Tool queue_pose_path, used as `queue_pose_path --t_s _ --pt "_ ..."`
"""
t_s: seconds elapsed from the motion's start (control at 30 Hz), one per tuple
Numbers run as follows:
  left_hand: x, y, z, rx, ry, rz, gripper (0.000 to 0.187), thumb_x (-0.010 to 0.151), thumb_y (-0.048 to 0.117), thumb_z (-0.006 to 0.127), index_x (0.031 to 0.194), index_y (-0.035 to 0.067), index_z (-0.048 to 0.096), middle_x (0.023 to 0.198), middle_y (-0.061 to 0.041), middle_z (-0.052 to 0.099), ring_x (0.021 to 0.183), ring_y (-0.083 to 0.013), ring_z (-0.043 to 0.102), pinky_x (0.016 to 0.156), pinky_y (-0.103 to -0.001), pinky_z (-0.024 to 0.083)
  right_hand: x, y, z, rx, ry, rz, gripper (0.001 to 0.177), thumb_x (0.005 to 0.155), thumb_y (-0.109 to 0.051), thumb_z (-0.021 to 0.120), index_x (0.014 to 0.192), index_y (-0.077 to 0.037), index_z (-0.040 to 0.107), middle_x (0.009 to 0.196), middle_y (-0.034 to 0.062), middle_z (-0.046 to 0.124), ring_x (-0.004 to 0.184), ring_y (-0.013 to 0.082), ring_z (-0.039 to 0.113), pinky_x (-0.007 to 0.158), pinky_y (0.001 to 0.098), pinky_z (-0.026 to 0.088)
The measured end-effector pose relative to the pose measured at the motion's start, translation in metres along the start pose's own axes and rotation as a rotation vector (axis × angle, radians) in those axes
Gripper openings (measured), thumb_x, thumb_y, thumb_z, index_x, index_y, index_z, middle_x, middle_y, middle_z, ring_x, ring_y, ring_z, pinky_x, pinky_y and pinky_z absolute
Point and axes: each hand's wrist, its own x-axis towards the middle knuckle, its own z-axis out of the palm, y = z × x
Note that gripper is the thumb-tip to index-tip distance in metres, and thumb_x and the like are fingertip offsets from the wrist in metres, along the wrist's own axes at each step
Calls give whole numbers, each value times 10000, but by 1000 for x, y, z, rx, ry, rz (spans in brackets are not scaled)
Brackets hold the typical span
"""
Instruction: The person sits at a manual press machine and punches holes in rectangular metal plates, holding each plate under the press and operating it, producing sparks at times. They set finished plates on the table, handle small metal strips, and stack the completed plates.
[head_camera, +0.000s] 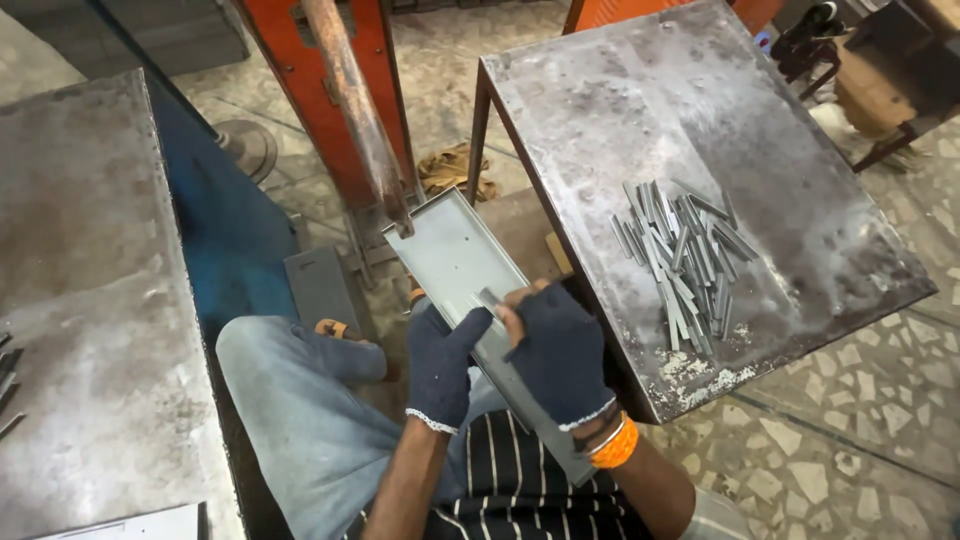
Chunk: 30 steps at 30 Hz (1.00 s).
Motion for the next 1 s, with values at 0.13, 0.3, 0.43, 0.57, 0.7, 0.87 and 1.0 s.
queue_pose_path --t_s 0.13,0.3,0.43,0.57,0.7,0.87,1.0 --pt "2 -1 -4 6 48 2 256 851 100 730 1064 -40 702 920 -95 746 752 -168 706 628 -307 560 -3 -10 -4 -20 41 -180 201 832 -119 700 1023 -59 688 969 150 675 839 351 686 718 424 545" --pt "-5 15 -6 -31 1 22 375 828 95 733 1177 -27 671 1031 -81 754 875 -152 707 776 -301 576 3 14 4 34 186 24 172 857 -139 728 1014 -92 674 915 96 687 771 264 711 688 374 568" --pt "-4 11 -9 -40 13 -9 381 834 91 755 1182 -47 680 1035 -93 747 874 -157 694 787 -312 565 18 11 -20 -26 99 43 351 757 -191 788 1063 -53 686 791 116 660 649 285 688 585 399 537" --pt "-8 11 -5 -52 -81 3 372 851 110 753 1166 -81 707 1031 -117 748 882 -179 697 792 -330 569 15 19 -28 0 -56 -78 358 880 -142 691 1233 -80 709 713 88 672 565 249 675 550 374 528" --pt "-19 18 7 -33 -133 -142 402 830 143 765 1177 -50 697 1018 -129 770 868 -205 726 784 -343 589 2 38 -37 -50 -192 1 407 904 -133 639 1303 -62 675 633 64 673 461 186 638 499 334 524" --pt "-37 55 38 133 -261 33 540 833 152 772 1315 -29 611 1133 -127 753 965 -174 718 837 -326 589 1 22 -81 -48 -59 -36 433 876 -104 637 1302 -47 689 655 84 665 518 177 640 523 332 510" --pt "-44 95 63 371 -38 72 757 799 132 724 1490 48 429 1163 -157 708 906 -217 739 773 -348 637 14 -3 -94 -49 4 -5 425 889 -115 655 1307 -44 684 635 117 643 488 201 635 509 346 505"
